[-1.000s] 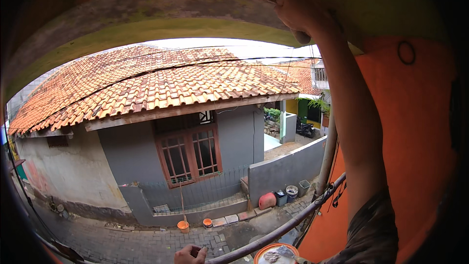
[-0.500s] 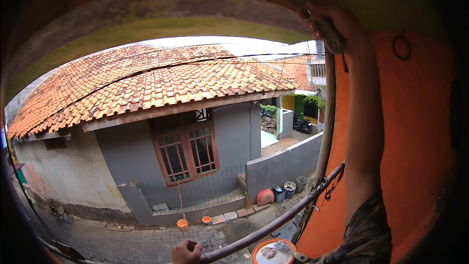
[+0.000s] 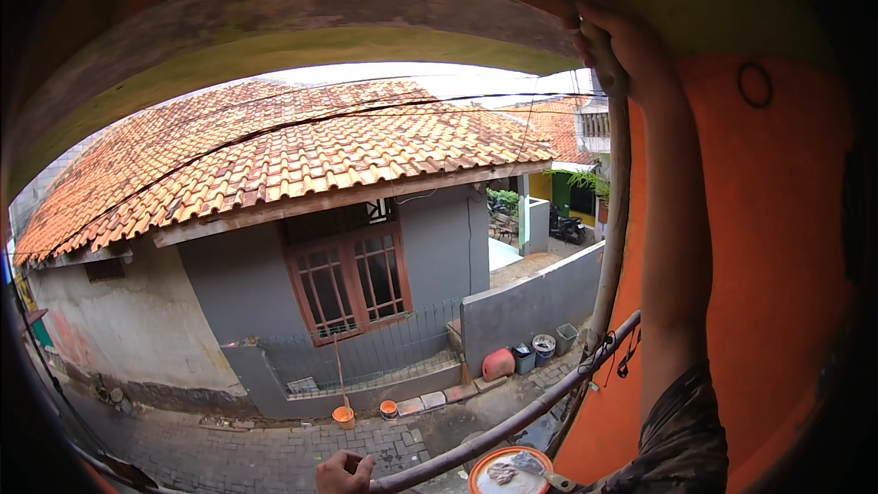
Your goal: The person applies plaster to an overhead surface using a trowel and a smaller scraper. They repeatedly scoop plaster from a bucket, transfer it to the trowel, and smooth it onto the ceiling area above.
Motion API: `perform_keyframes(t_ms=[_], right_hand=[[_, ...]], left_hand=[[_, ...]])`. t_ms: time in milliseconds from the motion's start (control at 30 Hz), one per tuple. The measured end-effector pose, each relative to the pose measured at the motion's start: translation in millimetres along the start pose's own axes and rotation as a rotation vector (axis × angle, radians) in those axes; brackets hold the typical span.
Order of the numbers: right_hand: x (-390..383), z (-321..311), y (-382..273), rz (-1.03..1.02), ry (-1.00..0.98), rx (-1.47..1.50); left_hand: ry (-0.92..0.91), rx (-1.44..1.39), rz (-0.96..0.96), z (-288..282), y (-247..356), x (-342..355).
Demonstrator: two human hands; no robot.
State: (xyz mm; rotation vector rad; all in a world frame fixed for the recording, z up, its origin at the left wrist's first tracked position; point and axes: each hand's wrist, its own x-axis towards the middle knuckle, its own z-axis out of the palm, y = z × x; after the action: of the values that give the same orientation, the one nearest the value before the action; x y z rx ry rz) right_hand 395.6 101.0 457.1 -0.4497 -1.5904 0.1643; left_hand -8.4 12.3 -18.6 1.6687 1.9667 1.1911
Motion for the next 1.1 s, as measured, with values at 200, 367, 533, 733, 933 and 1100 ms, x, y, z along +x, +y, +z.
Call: perform_keyframes(t_ms=[200,367,533,733,933,1100], right_hand=[[5,26,-5,-0.029,0.128,-0.375],[8,20,11,-0.048,0.031,-0.155],[-57,43,6,-0.008,-0.009,0.166],[-214,28,36,0.386,-0.107,0.579],[-383,97,32,0.727,-0.450,0.444],[-446,133,44,0.741,-0.549,0.489]], left_hand=[[0.005,-0.008,0.014,5,-2,0],[0.032,-0.005,0.034,6,-1,-1],[0.197,-0.076,0.092,6,4,-13],[0.507,-0.076,0.471,22,23,-9],[0.065,-0.570,0.361,47,72,-69],[-0.386,-0.800,0.316,54,83,-102]])
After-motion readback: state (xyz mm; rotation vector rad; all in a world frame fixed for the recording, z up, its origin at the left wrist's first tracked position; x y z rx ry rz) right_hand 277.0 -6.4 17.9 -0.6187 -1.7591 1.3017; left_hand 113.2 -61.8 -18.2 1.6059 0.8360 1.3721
